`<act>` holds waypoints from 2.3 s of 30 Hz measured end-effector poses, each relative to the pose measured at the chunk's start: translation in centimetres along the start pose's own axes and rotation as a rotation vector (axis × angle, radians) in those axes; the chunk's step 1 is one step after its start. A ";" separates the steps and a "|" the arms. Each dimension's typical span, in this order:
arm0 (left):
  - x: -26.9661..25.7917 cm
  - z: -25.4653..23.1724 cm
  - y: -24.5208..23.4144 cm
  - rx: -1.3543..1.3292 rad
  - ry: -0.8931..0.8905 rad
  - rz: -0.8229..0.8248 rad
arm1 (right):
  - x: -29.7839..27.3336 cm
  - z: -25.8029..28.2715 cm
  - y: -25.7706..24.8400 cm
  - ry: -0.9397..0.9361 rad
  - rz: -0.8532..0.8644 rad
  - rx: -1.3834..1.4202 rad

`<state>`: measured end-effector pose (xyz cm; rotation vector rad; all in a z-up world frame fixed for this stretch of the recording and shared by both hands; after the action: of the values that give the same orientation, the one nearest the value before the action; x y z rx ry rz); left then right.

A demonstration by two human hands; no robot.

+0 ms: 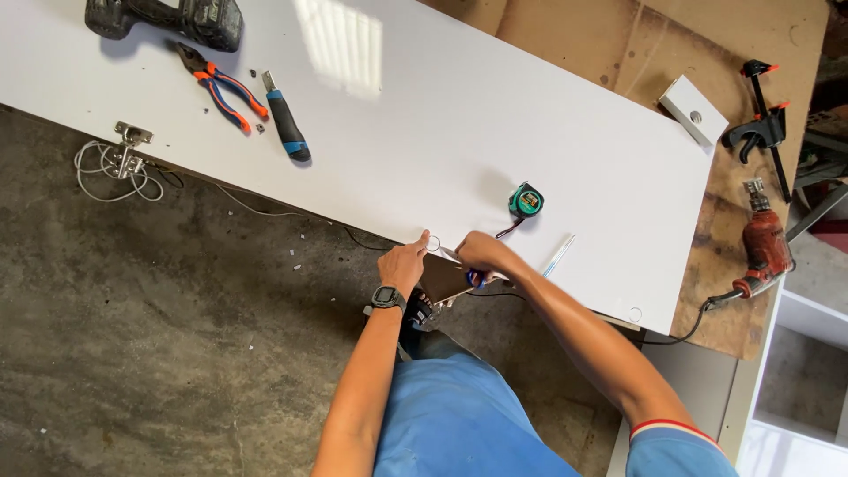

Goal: Installing hinges onto a white cabinet door using a drill and applying screw covers.

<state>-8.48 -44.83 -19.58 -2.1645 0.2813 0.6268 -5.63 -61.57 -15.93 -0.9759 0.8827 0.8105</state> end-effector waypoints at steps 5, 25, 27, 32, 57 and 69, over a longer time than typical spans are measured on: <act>-0.6 -0.9 -1.5 0.038 0.069 -0.023 | -0.1 1.9 -1.0 -0.002 -0.052 -0.162; -0.3 -2.2 -0.4 0.027 -0.006 -0.101 | -0.8 -2.5 2.6 -0.209 0.166 0.196; -1.2 -3.0 -0.7 0.048 -0.014 -0.160 | -2.1 -1.9 1.7 -0.176 0.058 0.050; -1.4 -2.6 0.8 -0.017 -0.076 -0.276 | 2.2 -4.7 5.2 -0.372 0.250 0.392; -2.8 -3.5 1.1 0.034 -0.279 -0.273 | -0.3 -3.6 4.3 -0.434 -0.150 0.263; -2.1 -3.9 0.1 0.104 -0.246 -0.274 | 1.5 -4.6 1.0 -0.390 0.059 -0.023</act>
<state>-8.96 -47.95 -16.51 -1.9566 -0.1110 0.6941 -7.03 -65.20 -18.95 -0.7781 0.5680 1.0218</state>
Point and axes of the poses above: each hand's wrist, its own x-axis towards the middle knuckle, its own y-axis out of the palm, z = x × y, the point moved 9 cm from there along x, towards the middle knuckle, and after that the axes turned 10 degrees about -x, right-handed, at the moved point
